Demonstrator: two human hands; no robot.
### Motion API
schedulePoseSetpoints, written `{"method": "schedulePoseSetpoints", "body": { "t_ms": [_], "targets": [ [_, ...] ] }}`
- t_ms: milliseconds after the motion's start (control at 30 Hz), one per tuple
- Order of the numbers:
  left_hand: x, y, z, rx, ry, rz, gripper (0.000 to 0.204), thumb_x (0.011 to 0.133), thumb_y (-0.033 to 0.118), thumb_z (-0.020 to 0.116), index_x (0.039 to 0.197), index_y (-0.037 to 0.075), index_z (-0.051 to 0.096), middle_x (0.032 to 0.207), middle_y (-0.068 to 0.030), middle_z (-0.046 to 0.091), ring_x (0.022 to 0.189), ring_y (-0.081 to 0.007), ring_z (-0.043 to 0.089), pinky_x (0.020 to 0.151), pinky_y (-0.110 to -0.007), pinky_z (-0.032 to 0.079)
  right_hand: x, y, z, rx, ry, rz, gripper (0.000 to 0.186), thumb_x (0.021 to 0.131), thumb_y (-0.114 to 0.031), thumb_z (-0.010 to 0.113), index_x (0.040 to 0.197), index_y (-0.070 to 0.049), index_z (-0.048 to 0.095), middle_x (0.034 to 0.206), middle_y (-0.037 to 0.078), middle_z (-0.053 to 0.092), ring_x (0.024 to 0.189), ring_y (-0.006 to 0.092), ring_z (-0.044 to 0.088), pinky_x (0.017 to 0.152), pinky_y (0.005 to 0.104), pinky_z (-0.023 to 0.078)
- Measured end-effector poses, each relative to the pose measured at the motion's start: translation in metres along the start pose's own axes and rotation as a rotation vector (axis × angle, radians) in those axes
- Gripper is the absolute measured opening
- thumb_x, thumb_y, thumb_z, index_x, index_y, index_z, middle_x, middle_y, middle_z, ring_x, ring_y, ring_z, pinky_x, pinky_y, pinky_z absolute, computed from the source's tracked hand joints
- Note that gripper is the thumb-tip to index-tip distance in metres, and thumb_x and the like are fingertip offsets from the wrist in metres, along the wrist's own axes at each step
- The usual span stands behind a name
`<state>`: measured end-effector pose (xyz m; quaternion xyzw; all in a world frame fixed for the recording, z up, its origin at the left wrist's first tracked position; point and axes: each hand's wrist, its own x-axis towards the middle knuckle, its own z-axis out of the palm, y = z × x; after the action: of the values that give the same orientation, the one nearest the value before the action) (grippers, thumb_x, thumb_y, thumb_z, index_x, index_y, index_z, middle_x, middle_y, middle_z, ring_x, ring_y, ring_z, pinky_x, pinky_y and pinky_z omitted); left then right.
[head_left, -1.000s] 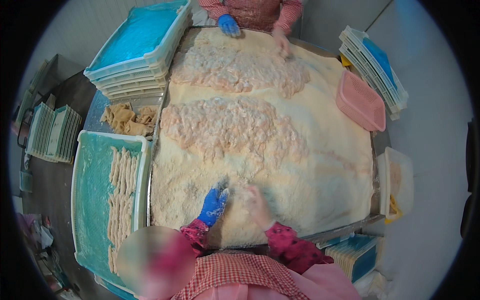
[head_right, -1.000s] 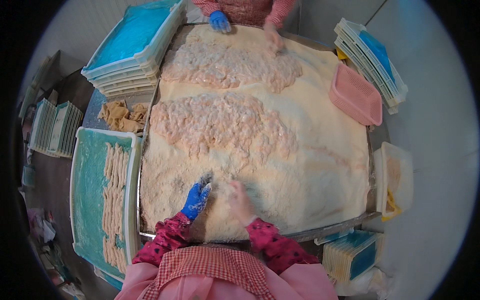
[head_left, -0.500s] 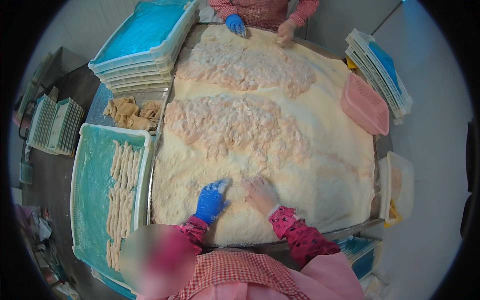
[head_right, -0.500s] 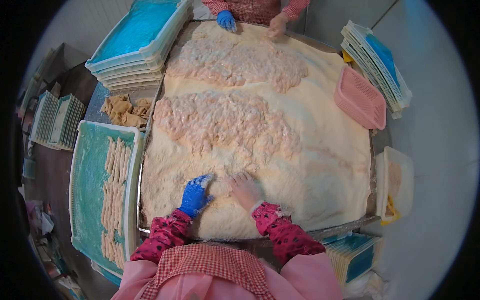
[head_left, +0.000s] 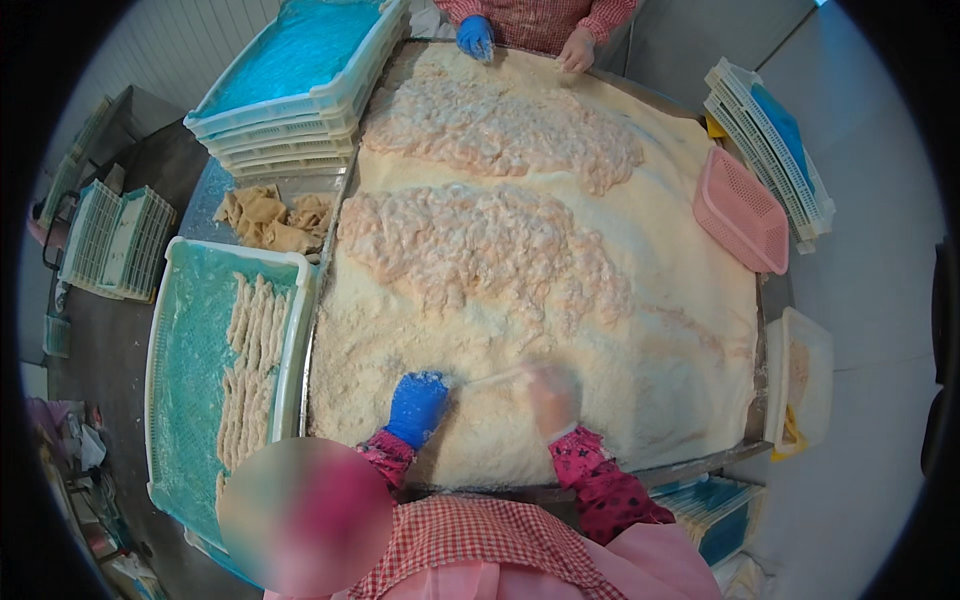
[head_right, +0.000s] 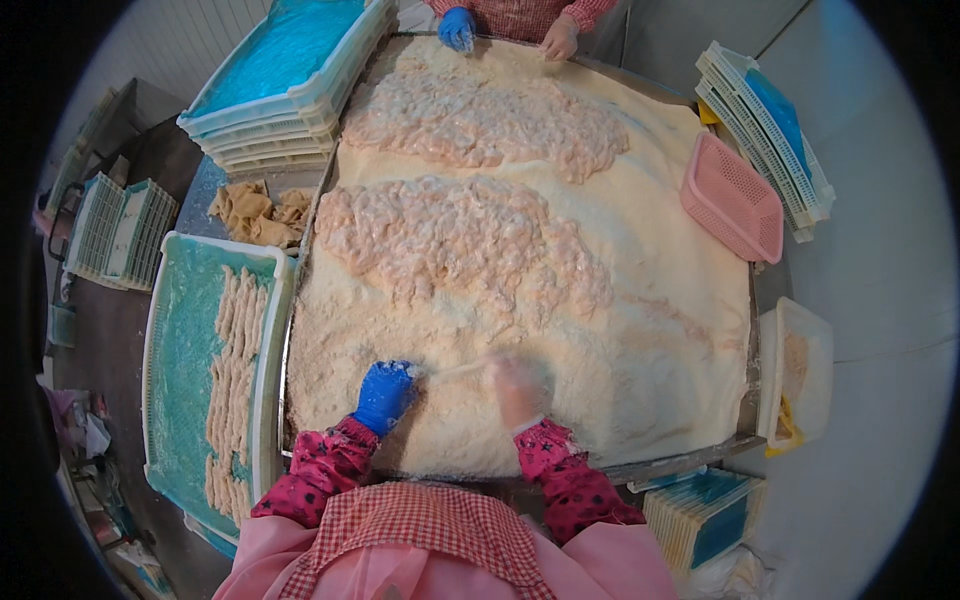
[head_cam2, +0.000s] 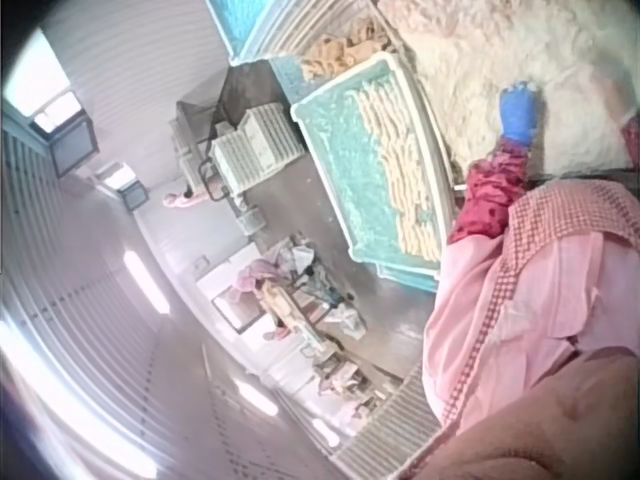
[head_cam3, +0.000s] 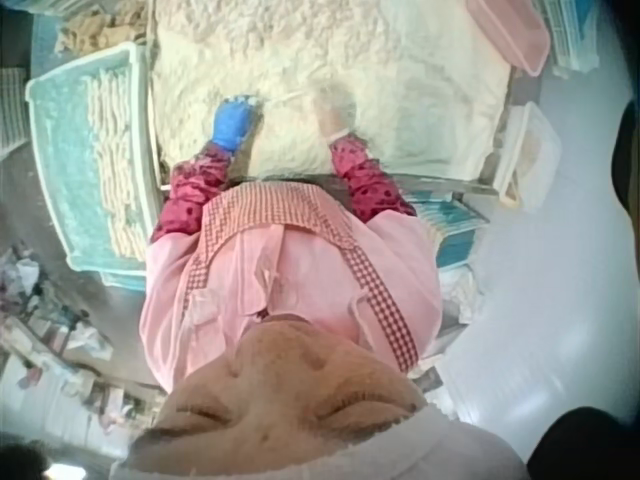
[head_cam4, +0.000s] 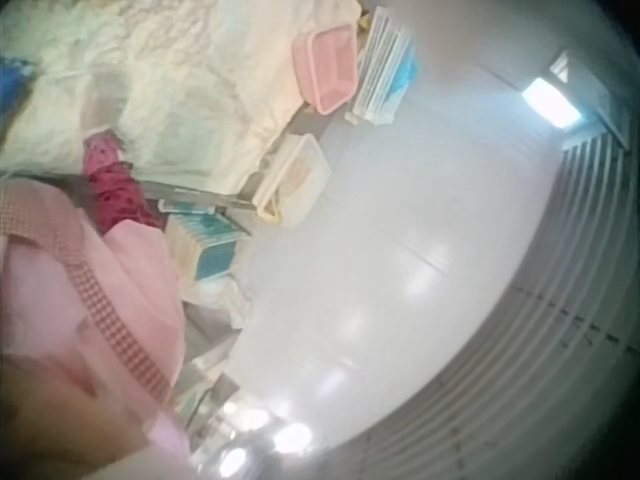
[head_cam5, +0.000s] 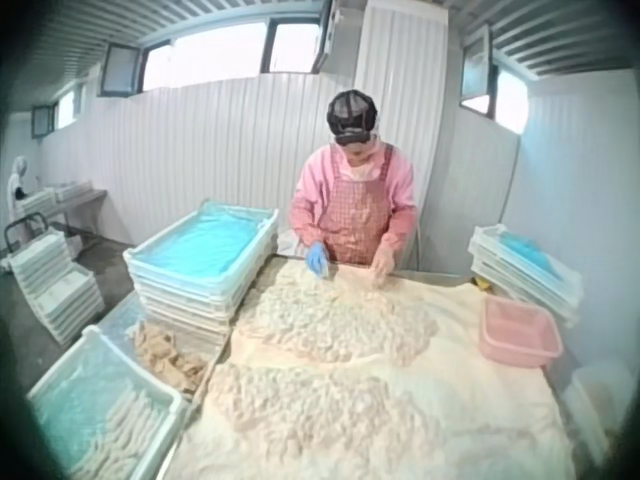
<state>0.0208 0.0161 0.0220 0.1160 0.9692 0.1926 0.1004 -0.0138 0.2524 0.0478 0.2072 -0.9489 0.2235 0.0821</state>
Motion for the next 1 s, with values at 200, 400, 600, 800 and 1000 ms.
{"method": "schedulePoseSetpoints", "body": {
  "t_ms": [200,400,600,800,1000],
  "targets": [
    [-0.005,0.002,-0.005,-0.182,0.184,0.092,0.038,0.068,0.016,0.063,0.106,0.013,0.061,0.101,-0.0125,0.060,0.091,-0.0309,0.057,0.077,-0.040,0.045,0.003,0.011,-0.032,0.142,0.032,-0.020,0.036,0.075,-0.002,0.055,0.110,-0.010,0.059,0.098,0.012,0.061,0.089,0.0275,0.058,0.078,0.0372,0.044],
    [-0.008,0.015,-0.049,-0.324,0.246,0.129,0.044,0.071,0.018,0.063,0.115,0.015,0.056,0.113,-0.0131,0.057,0.099,-0.0310,0.055,0.085,-0.040,0.044,-0.021,0.019,-0.022,0.239,-0.266,0.155,0.042,0.071,-0.012,0.063,0.112,-0.011,0.057,0.106,0.009,0.059,0.093,0.0294,0.055,0.084,0.0420,0.040],
    [0.030,0.028,0.014,-0.169,0.126,0.261,0.045,0.073,0.023,0.062,0.117,0.013,0.054,0.112,-0.0108,0.056,0.100,-0.0290,0.053,0.087,-0.040,0.041,-0.010,0.028,-0.008,0.217,-0.252,0.064,0.036,0.071,-0.011,0.062,0.107,-0.010,0.060,0.099,0.010,0.061,0.093,0.0276,0.057,0.080,0.0371,0.045],
    [0.028,0.043,-0.009,-0.197,0.270,0.210,0.042,0.073,0.018,0.061,0.114,0.011,0.055,0.111,-0.0119,0.057,0.098,-0.0289,0.054,0.083,-0.039,0.043,-0.045,0.072,-0.026,0.396,-0.301,0.418,0.046,0.073,-0.012,0.059,0.119,-0.010,0.053,0.123,0.014,0.050,0.114,0.0296,0.047,0.095,0.0388,0.036],
    [0.028,0.045,0.007,-1.486,-0.082,-0.020,0.041,0.086,0.023,0.056,0.124,0.008,0.048,0.124,-0.0049,0.051,0.111,-0.0221,0.049,0.093,-0.035,0.038,0.001,0.002,-0.029,0.179,0.041,0.078,0.047,0.082,-0.017,0.050,0.128,-0.008,0.044,0.134,0.014,0.039,0.128,0.0351,0.029,0.106,0.0477,0.017]
  ]
}}
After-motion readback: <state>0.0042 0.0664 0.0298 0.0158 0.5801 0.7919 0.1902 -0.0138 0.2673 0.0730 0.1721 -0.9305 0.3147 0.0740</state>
